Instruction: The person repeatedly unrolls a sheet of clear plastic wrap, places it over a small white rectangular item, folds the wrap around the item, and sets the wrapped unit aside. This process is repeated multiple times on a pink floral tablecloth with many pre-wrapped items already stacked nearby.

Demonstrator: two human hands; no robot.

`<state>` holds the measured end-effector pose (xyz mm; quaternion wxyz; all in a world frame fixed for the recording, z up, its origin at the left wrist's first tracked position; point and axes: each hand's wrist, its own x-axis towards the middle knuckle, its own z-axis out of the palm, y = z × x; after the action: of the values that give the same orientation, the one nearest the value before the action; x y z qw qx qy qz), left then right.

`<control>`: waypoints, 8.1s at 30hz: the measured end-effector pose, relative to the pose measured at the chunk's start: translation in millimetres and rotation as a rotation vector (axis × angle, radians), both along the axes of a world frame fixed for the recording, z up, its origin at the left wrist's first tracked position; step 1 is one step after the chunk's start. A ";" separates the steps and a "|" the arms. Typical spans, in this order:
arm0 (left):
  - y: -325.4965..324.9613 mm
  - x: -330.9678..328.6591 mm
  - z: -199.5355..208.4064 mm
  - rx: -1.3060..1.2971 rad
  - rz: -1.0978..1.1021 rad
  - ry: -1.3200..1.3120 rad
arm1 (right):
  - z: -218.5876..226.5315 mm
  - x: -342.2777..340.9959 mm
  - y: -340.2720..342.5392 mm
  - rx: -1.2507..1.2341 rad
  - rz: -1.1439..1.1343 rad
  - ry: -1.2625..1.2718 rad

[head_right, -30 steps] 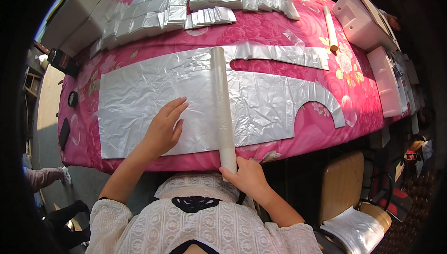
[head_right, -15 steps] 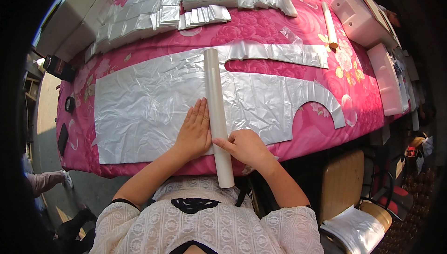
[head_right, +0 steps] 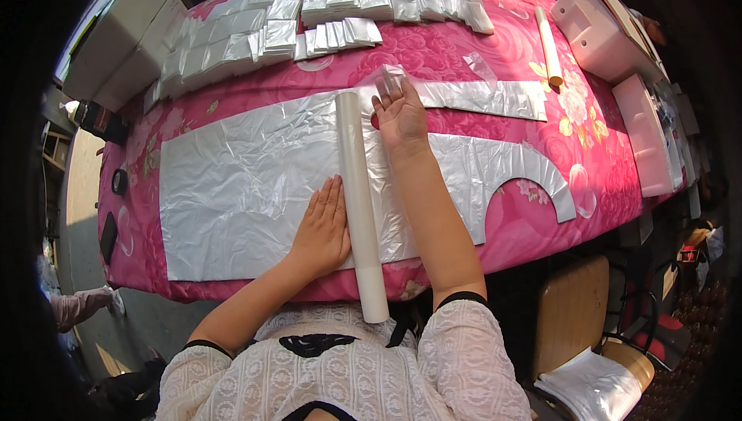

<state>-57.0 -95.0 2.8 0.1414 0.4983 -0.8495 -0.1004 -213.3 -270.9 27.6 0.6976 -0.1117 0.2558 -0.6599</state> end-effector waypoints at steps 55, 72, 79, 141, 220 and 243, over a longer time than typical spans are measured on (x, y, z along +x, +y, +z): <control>159.2 242.4 44.0 0.111 0.783 1.056 | 14.5 206.8 107.6 -1.682 0.587 1.542; 172.0 243.4 38.8 0.480 0.996 0.930 | -24.0 386.2 155.4 -0.655 0.199 1.209; 132.5 204.3 70.9 0.890 0.346 1.793 | 57.1 299.4 113.4 -0.167 0.855 0.157; 168.1 203.3 14.3 1.597 0.419 1.207 | 0.1 -4.4 -12.4 -0.187 0.455 1.323; 79.2 60.0 16.6 0.077 -0.300 0.012 | 4.4 57.1 -1.4 -0.985 0.165 2.039; 25.3 99.1 45.8 -0.081 -0.333 0.336 | -8.7 40.4 144.2 -1.134 0.437 1.652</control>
<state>42.1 -69.6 48.6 0.2821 0.3216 -0.8877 -0.1700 -172.9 -126.8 18.9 0.2531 -0.8888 0.2810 -0.2591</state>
